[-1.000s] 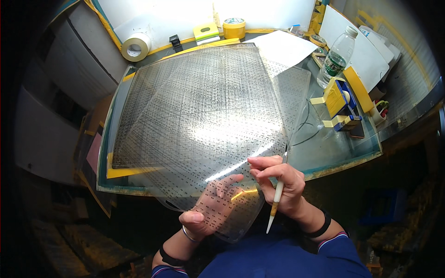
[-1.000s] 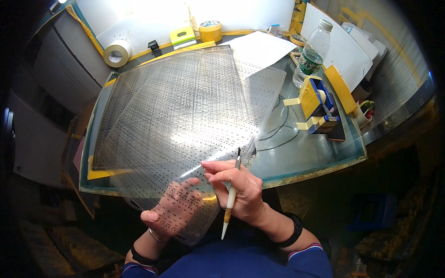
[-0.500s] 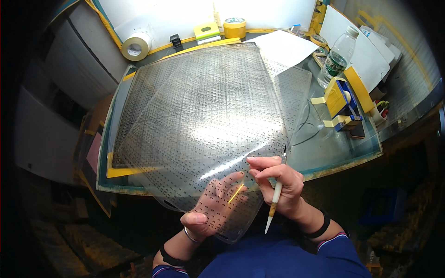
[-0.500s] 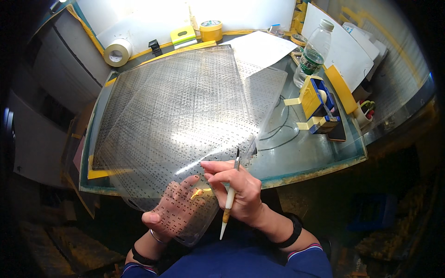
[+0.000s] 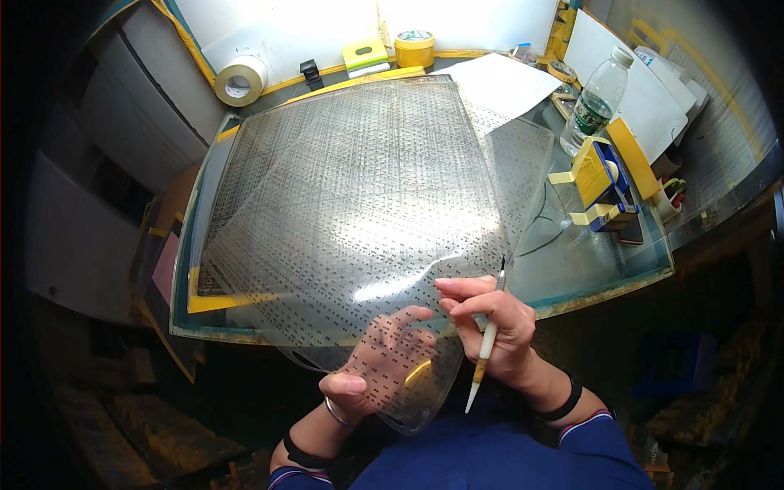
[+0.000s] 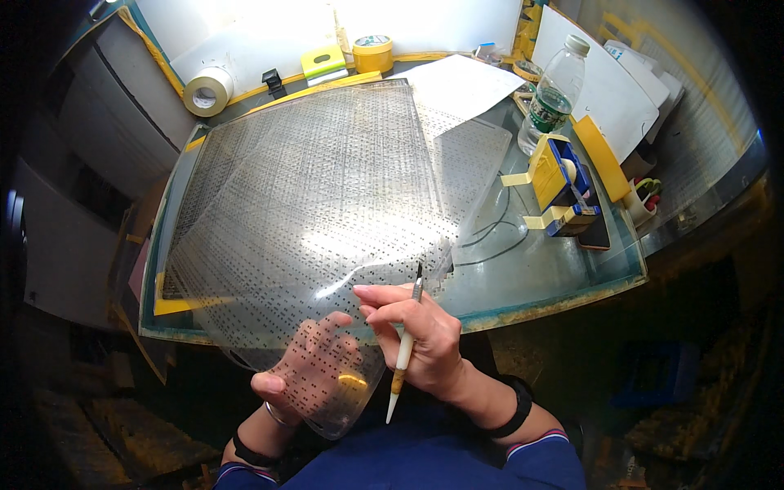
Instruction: The user is inspecting a film sheet and checking the patterns using a light box and a pen.
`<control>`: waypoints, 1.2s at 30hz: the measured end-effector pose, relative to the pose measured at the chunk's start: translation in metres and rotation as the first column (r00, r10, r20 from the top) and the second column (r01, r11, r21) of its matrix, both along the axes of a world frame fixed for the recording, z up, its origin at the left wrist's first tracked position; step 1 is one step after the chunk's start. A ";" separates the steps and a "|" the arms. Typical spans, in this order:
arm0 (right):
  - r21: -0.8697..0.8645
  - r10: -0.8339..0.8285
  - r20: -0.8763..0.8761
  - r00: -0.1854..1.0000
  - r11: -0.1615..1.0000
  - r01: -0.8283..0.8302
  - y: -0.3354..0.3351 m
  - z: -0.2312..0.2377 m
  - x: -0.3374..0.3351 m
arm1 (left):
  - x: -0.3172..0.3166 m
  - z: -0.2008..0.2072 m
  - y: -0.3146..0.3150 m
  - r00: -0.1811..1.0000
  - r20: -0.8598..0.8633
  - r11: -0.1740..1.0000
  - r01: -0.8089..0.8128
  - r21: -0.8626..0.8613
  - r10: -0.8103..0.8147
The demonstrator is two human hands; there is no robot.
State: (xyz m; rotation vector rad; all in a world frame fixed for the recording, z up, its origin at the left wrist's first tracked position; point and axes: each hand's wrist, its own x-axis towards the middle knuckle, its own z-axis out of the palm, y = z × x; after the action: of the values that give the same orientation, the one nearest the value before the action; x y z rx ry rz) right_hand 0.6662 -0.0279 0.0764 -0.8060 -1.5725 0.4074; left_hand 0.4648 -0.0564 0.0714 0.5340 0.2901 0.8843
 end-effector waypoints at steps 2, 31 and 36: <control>-0.001 0.002 -0.002 1.000 1.000 -0.002 0.000 0.000 -0.001 | 0.002 0.003 -0.001 0.999 -0.005 0.999 -0.040 -0.006 0.040; -0.009 0.000 -0.003 1.000 1.000 0.000 -0.001 0.000 -0.002 | 0.002 0.000 -0.003 0.995 0.056 0.996 -0.083 -0.011 0.084; -0.253 -0.012 0.039 0.999 0.967 0.022 -0.005 0.008 0.014 | -0.004 0.002 -0.001 0.943 -0.305 0.984 -0.084 0.154 0.129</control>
State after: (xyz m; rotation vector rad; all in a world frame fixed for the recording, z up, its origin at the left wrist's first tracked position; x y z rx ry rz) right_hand 0.6807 -0.0330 0.0840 -1.0273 -1.5661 0.5927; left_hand 0.4605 -0.0572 0.0729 0.7977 0.5551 0.9281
